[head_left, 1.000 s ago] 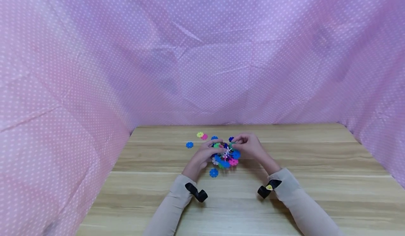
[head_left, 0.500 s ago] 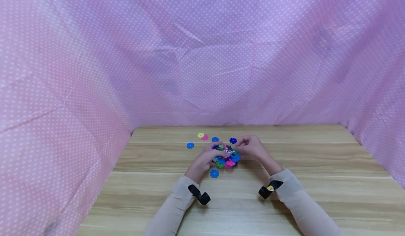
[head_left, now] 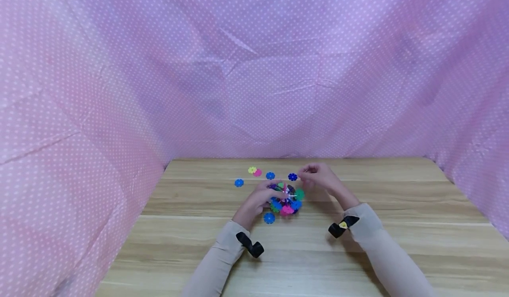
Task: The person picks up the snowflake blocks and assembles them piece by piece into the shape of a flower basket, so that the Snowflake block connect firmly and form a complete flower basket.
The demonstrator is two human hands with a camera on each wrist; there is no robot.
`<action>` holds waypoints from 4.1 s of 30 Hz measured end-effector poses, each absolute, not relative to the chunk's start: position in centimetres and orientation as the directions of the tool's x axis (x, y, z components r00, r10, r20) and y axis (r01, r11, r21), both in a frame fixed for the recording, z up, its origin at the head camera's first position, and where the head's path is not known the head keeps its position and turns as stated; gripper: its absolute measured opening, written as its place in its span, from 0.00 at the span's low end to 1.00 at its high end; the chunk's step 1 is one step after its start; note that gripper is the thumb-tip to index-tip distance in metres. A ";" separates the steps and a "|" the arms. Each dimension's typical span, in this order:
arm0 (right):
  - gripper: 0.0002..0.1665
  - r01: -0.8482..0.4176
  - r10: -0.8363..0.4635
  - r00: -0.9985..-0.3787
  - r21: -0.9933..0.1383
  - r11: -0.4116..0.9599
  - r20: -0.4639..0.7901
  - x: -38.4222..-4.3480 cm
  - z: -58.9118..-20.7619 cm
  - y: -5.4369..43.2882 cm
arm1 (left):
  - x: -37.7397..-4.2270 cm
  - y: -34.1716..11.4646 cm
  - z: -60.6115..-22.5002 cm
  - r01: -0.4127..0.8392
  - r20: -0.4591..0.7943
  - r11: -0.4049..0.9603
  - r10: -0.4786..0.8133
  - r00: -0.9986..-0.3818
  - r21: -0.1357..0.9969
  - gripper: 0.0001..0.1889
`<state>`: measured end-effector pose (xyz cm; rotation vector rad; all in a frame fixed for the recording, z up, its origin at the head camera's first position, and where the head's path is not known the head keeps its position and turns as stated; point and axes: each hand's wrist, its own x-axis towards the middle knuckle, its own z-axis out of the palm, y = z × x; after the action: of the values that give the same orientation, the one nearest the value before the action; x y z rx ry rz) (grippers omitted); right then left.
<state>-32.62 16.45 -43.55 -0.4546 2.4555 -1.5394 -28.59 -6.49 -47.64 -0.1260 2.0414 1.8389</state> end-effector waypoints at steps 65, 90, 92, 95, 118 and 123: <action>0.16 -0.107 -0.380 -0.925 -0.932 0.347 -0.035 -32.6 -44.6 17.0 | -28.9 -7.3 -47.9 -0.304 -0.334 0.153 0.244 -0.910 0.940 0.32; 0.06 -0.355 -0.467 -0.875 -0.829 0.433 0.131 -30.9 -43.2 14.9 | -28.8 -7.2 -47.6 -0.313 -0.343 0.156 0.232 -0.910 0.937 0.33; 0.05 -0.355 -0.462 -0.877 -0.827 0.437 0.132 -30.9 -43.3 14.7 | -28.8 -7.2 -47.6 -0.310 -0.341 0.161 0.230 -0.911 0.937 0.33; 0.05 -0.362 -0.462 -0.875 -0.828 0.429 0.143 -30.8 -43.5 14.6 | -28.7 -7.0 -47.5 -0.308 -0.340 0.166 0.221 -0.914 0.937 0.32; 0.05 -0.210 -0.386 -0.922 -0.864 0.457 0.020 -30.8 -43.7 14.5 | -28.9 -7.4 -47.2 -0.346 -0.339 0.031 0.299 -0.892 0.938 0.33; 0.06 -0.169 -0.373 -0.928 -0.867 0.470 -0.022 -30.9 -44.0 14.7 | -28.8 -7.5 -47.1 -0.352 -0.339 0.012 0.301 -0.891 0.936 0.37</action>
<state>-30.92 14.73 -44.00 -0.4691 2.5090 -1.4439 -28.85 -7.50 -47.15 -0.0525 1.8478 1.9302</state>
